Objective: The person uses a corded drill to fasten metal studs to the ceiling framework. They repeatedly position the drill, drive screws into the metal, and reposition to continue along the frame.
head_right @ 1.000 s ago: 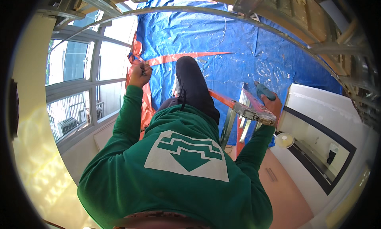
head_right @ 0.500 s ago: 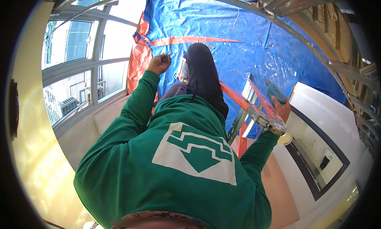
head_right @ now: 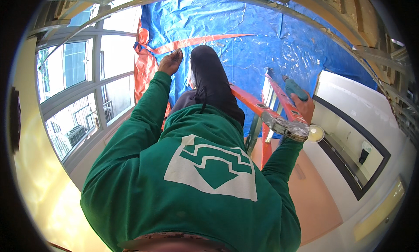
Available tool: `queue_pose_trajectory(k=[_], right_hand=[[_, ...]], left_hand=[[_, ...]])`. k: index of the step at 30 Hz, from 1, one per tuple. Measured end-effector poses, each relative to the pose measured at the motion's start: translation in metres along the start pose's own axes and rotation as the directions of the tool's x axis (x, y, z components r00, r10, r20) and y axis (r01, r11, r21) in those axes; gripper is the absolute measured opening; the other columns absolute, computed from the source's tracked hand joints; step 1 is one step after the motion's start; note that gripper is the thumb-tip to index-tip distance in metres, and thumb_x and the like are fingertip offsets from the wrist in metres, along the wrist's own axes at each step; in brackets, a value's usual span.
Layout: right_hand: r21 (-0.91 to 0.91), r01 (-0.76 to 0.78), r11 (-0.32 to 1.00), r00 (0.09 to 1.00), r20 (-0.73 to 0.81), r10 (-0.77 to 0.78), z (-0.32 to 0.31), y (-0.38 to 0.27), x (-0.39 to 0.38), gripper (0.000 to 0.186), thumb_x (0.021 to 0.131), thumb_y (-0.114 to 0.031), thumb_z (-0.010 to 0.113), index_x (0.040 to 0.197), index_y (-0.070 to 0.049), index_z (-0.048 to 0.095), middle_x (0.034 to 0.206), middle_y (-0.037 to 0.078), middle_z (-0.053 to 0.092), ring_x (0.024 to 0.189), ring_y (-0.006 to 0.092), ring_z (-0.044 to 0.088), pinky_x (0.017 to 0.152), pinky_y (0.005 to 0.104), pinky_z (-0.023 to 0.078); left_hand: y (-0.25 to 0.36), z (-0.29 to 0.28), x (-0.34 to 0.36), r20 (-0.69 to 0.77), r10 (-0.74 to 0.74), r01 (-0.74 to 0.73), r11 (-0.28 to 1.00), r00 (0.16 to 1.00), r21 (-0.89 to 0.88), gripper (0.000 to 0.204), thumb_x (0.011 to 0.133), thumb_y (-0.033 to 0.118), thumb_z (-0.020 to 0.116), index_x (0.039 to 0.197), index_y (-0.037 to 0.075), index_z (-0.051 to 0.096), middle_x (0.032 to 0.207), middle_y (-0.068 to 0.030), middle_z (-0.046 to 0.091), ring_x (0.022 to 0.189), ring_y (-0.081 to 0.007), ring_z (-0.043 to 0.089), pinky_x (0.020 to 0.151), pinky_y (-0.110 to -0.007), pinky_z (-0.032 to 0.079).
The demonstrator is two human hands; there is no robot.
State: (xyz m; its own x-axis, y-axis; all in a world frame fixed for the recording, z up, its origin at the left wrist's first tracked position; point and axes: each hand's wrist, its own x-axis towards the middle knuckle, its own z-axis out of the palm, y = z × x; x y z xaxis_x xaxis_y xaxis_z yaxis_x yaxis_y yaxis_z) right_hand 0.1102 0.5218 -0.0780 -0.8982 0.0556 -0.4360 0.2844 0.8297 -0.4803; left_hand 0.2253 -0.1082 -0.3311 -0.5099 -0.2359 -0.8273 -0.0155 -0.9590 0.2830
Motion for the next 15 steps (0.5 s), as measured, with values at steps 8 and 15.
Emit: queue_pose_trajectory(k=[8, 15], right_hand=[[-0.068, -0.001, 0.998, 1.0, 0.009, 0.002, -0.001, 0.001, 0.002, 0.061, 0.092, -0.048, 0.086, 0.136, -0.007, 0.074, 0.107, 0.021, 0.08, 0.101, 0.0353, 0.079, 0.09, 0.0442, 0.059], [-0.018, -0.019, 1.0, 0.999, -0.027, 0.018, 0.005, -0.003, -0.003, 0.059, 0.091, -0.045, 0.088, 0.134, -0.007, 0.075, 0.107, 0.019, 0.081, 0.099, 0.0324, 0.078, 0.089, 0.0421, 0.06]], left_hand=[[-0.017, -0.036, -0.007, -0.091, -0.039, 0.039, 0.999, 0.995, -0.002, 0.034, 0.115, 0.001, 0.052, 0.145, -0.013, 0.056, 0.136, -0.029, 0.068, 0.13, -0.0395, 0.069, 0.118, -0.05, 0.06], [-0.021, -0.025, 0.042, 0.327, 0.198, -0.357, 0.142, 0.924, 0.923, 0.038, 0.111, 0.012, 0.069, 0.135, -0.016, 0.064, 0.123, -0.0206, 0.076, 0.117, -0.0242, 0.075, 0.109, -0.036, 0.064]])
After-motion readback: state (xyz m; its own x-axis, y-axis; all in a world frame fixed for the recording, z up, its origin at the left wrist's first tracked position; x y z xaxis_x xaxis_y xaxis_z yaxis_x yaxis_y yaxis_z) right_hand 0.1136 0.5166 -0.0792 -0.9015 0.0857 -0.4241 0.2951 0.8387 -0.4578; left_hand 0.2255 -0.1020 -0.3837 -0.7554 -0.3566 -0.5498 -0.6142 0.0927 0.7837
